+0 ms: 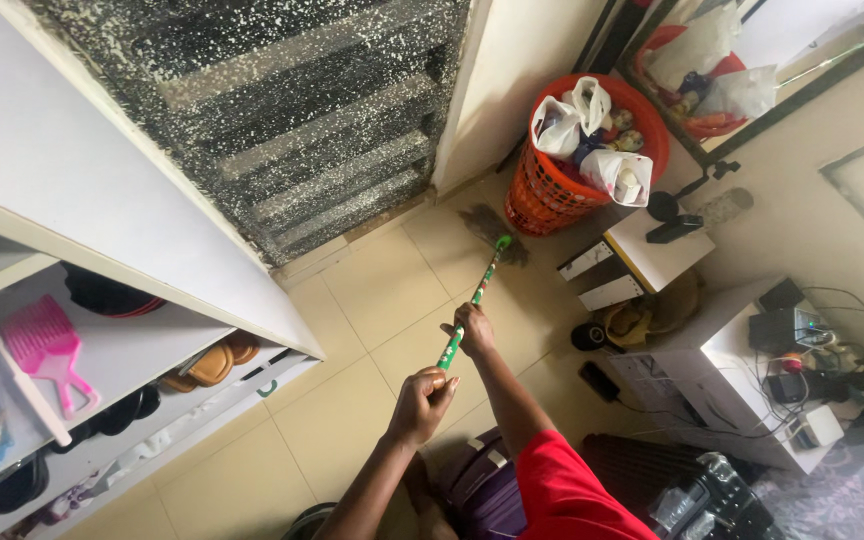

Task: The person prepares a mop in a bucket, cleans a small area of the tiled floor, and then moves several suitcases to reach more floor space.

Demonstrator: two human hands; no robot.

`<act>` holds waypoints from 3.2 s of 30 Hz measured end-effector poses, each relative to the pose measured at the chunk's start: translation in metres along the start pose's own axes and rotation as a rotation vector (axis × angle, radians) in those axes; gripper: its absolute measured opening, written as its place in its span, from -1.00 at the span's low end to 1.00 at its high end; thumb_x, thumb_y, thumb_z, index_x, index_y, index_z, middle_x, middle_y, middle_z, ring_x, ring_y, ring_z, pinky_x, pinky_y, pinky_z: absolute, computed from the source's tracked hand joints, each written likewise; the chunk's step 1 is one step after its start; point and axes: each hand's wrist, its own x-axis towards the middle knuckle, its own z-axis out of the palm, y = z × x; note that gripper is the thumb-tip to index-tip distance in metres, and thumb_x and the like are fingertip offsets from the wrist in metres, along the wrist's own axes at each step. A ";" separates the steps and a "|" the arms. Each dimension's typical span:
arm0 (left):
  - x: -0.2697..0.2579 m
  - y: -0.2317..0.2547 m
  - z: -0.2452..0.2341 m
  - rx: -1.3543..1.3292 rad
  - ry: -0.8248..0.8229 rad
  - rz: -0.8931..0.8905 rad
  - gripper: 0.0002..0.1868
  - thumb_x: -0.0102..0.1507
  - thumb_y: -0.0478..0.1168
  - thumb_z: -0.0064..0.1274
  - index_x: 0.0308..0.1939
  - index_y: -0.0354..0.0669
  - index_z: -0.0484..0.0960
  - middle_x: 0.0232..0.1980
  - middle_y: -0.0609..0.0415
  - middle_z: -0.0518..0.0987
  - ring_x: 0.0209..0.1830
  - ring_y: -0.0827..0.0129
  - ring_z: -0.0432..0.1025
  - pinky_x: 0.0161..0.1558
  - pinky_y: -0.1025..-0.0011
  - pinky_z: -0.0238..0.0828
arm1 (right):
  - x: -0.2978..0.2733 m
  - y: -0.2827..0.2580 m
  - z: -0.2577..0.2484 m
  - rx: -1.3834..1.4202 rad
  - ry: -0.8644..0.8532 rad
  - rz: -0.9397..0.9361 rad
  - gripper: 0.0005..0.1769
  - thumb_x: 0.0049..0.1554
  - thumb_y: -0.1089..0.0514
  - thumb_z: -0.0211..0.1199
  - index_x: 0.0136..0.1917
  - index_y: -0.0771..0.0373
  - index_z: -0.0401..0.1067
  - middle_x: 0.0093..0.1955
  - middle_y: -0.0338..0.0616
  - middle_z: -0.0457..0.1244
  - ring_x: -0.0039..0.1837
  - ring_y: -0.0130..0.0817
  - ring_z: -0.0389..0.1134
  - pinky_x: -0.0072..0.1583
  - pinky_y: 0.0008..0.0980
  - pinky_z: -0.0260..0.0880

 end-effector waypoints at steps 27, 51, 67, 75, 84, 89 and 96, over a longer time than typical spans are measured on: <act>-0.255 0.104 -0.047 -0.299 0.680 -0.347 -0.81 0.32 -0.30 0.01 -0.32 -0.35 0.65 -0.59 0.14 0.42 -0.66 0.62 0.12 -0.57 0.56 -0.02 | -0.175 -0.223 0.074 0.315 -0.010 -0.247 -0.78 -0.12 0.22 0.34 -0.45 0.21 0.31 -0.31 -0.11 0.24 -0.07 -0.05 0.32 0.05 -0.08 0.36; 0.079 -0.065 0.152 -0.345 0.255 -0.404 -0.63 0.41 -0.21 0.03 -0.49 -0.27 0.59 -0.58 0.25 0.44 -0.67 0.70 0.01 -0.60 0.52 -0.13 | -0.008 0.160 -0.050 0.030 0.062 0.241 -0.57 -0.08 0.01 0.57 -0.07 0.22 0.43 0.19 -0.03 0.33 0.47 0.02 0.23 0.39 -0.09 0.34; 0.154 -0.085 0.219 0.004 0.068 -0.097 -0.64 0.37 -0.27 0.08 -0.48 -0.40 0.38 -0.61 0.02 0.25 -0.60 0.52 0.05 -0.53 0.33 0.06 | 0.020 0.209 -0.095 0.030 0.109 0.318 -0.27 -0.05 -0.19 0.53 0.19 0.33 0.44 0.48 0.18 0.15 0.64 0.14 -0.10 0.51 -0.05 0.05; 0.060 0.022 0.119 -0.170 0.326 -0.430 -0.62 0.34 -0.23 0.04 -0.57 -0.28 0.47 -0.66 0.17 0.32 -0.71 0.57 0.07 -0.61 0.44 -0.08 | -0.027 0.042 -0.105 0.122 -0.013 0.145 -0.47 0.02 -0.22 0.50 -0.22 0.31 0.47 -0.16 0.06 0.33 0.16 0.10 0.33 0.54 0.04 0.09; -0.016 0.173 0.035 -0.083 0.221 -0.109 -0.56 0.28 -0.30 0.14 -0.61 -0.26 0.27 -0.67 0.21 0.22 -0.64 0.63 0.07 -0.56 0.49 0.00 | -0.076 -0.120 -0.132 0.432 0.014 -0.144 -0.37 -0.04 -0.15 0.57 -0.51 0.25 0.24 -0.50 -0.07 0.14 -0.35 -0.11 0.22 -0.10 -0.13 0.30; -0.071 0.223 -0.021 0.029 0.074 0.046 -0.86 0.25 -0.30 0.15 -0.28 -0.33 0.54 -0.62 0.25 0.33 -0.60 0.71 0.20 -0.52 0.54 0.13 | -0.124 -0.203 -0.096 0.672 -0.073 -0.159 -0.41 -0.01 -0.02 0.58 -0.50 0.25 0.21 -0.51 -0.09 0.11 -0.44 -0.22 0.13 -0.32 -0.19 0.08; -0.158 0.231 -0.037 -0.013 0.129 -0.076 -0.53 0.25 -0.35 0.19 -0.61 -0.25 0.21 -0.66 0.16 0.12 -0.66 0.58 0.02 -0.57 0.43 -0.03 | -0.189 -0.262 -0.047 0.690 -0.017 -0.169 -0.48 0.07 0.21 0.44 -0.49 0.26 0.14 -0.51 -0.05 0.03 -0.44 -0.20 0.03 -0.31 -0.19 0.04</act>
